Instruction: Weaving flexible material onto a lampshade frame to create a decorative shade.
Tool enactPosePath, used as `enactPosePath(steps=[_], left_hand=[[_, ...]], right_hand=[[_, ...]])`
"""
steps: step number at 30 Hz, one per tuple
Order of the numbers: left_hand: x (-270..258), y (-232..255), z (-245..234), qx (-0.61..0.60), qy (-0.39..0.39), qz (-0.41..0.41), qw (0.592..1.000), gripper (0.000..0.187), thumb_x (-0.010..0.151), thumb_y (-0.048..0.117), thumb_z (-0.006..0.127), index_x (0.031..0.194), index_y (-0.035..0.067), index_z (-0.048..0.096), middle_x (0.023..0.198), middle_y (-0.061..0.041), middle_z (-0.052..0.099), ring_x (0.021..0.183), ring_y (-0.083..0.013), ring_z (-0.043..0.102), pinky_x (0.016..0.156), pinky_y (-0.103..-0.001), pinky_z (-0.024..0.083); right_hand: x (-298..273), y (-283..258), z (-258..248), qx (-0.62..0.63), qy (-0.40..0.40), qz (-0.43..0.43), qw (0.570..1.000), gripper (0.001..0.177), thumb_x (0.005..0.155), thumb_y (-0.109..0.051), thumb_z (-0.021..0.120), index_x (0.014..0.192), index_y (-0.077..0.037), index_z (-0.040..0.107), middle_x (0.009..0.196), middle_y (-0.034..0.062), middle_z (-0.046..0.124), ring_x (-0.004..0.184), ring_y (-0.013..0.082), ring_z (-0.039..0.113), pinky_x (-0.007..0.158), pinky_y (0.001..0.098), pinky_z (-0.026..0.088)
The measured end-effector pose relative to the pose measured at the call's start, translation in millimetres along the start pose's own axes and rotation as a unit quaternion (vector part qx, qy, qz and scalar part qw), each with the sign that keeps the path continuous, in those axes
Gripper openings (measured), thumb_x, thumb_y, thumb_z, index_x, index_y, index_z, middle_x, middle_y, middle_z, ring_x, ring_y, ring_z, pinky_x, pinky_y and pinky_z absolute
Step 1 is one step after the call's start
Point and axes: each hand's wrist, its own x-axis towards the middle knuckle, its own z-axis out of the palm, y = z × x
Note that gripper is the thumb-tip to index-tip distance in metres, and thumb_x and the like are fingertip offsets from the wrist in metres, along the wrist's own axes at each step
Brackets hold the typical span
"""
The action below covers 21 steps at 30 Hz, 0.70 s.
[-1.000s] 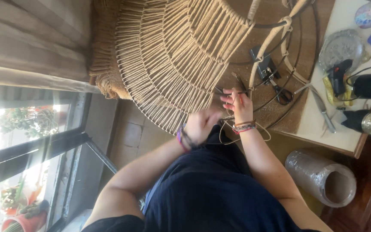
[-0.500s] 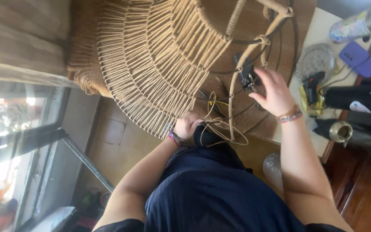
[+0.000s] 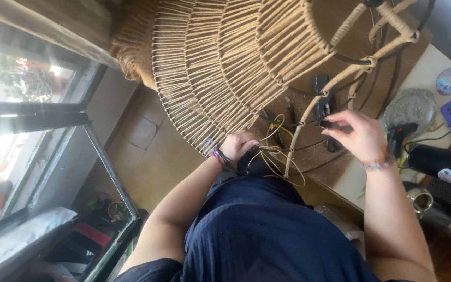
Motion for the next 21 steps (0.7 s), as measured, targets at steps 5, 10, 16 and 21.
enactPosePath(steps=[5,10,16,21], left_hand=[[-3,-1,1,-0.005,-0.003,-0.005,1.000,0.032,0.104,0.030,0.060,0.077,0.013,0.061,0.065,-0.011,0.057,0.070,-0.0372,0.064,0.063,-0.043,0.054],[-5,-6,-2,-0.033,-0.008,0.000,0.999,0.029,0.104,0.028,0.059,0.079,0.013,0.063,0.067,-0.011,0.060,0.071,-0.0375,0.064,0.065,-0.043,0.055],[-7,-10,-6,-0.056,-0.013,0.010,0.998,0.025,0.103,0.026,0.062,0.084,0.011,0.067,0.071,-0.012,0.063,0.073,-0.0382,0.066,0.067,-0.043,0.056],[-17,-19,-4,-0.067,-0.033,0.006,0.997,0.024,0.102,0.026,0.064,0.086,0.011,0.069,0.072,-0.013,0.064,0.074,-0.0378,0.067,0.068,-0.043,0.057]], right_hand=[[36,-103,26,0.129,0.053,0.064,0.988,0.033,0.080,-0.021,0.091,0.109,-0.021,0.076,0.100,0.0005,0.078,0.087,0.0191,0.076,0.067,0.0285,0.061],[73,-104,79,0.131,0.044,0.066,0.988,0.025,0.081,-0.016,0.089,0.100,-0.013,0.074,0.092,0.0057,0.078,0.085,0.0221,0.076,0.072,0.0304,0.062],[91,-92,106,0.087,-0.011,0.117,0.989,0.021,0.084,-0.029,0.086,0.098,-0.018,0.075,0.086,0.0019,0.078,0.088,0.0182,0.076,0.079,0.0314,0.060],[73,-87,122,0.043,-0.020,0.131,0.990,0.031,0.088,-0.041,0.082,0.105,-0.017,0.075,0.093,-0.0001,0.079,0.099,0.0250,0.074,0.091,0.0385,0.056]])
